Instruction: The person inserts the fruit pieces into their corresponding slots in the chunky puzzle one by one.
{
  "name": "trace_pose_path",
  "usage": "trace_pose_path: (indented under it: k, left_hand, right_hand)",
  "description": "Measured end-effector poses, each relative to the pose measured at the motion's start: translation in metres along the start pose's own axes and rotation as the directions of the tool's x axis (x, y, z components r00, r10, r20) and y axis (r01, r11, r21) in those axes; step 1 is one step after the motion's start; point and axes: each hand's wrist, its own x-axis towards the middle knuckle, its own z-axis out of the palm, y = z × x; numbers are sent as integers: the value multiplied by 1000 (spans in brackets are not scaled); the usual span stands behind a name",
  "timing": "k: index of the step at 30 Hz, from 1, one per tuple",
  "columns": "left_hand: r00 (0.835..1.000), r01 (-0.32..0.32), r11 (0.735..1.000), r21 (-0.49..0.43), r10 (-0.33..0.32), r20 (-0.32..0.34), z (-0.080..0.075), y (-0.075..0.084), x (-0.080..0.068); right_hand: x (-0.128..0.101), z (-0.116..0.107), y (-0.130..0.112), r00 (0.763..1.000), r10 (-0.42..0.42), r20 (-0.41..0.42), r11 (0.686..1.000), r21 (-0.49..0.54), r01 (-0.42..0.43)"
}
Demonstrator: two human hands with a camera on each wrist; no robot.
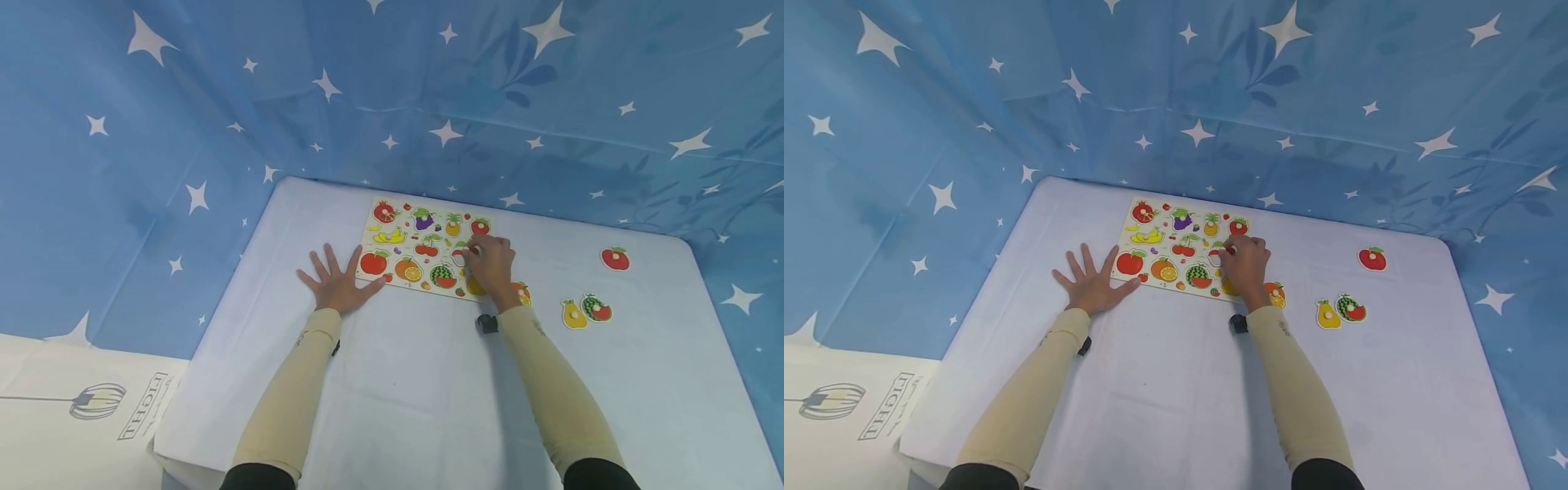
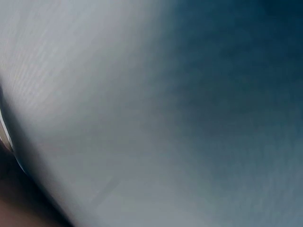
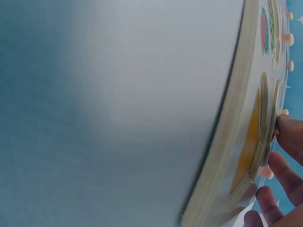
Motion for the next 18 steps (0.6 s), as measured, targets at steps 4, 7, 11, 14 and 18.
trace_pose_path:
  k: [4, 7, 11, 14, 18]
  left_hand:
    - [1000, 7, 1000, 16, -7, 5, 0, -1, 1]
    - [1000, 12, 1000, 28, -12, 4, 1, -2, 1]
    - [1000, 8, 1000, 23, -8, 8, 1, -1, 2]
    - [1000, 10, 1000, 21, -10, 15, 1, 0, 2]
    - [1000, 14, 1000, 17, -14, 19, -1, 1, 1]
  right_hand:
    - [0, 3, -2, 1000, 0, -6, 1000, -11, -1]
    - [0, 3, -4, 1000, -8, -11, 1000, -13, 8]
    - [-2, 2, -5, 1000, 0, -18, 1000, -23, 0]
    - [-2, 2, -5, 1000, 12, -18, 999, -30, -13]
    - [-2, 4, -3, 1000, 11, -22, 1000, -27, -12]
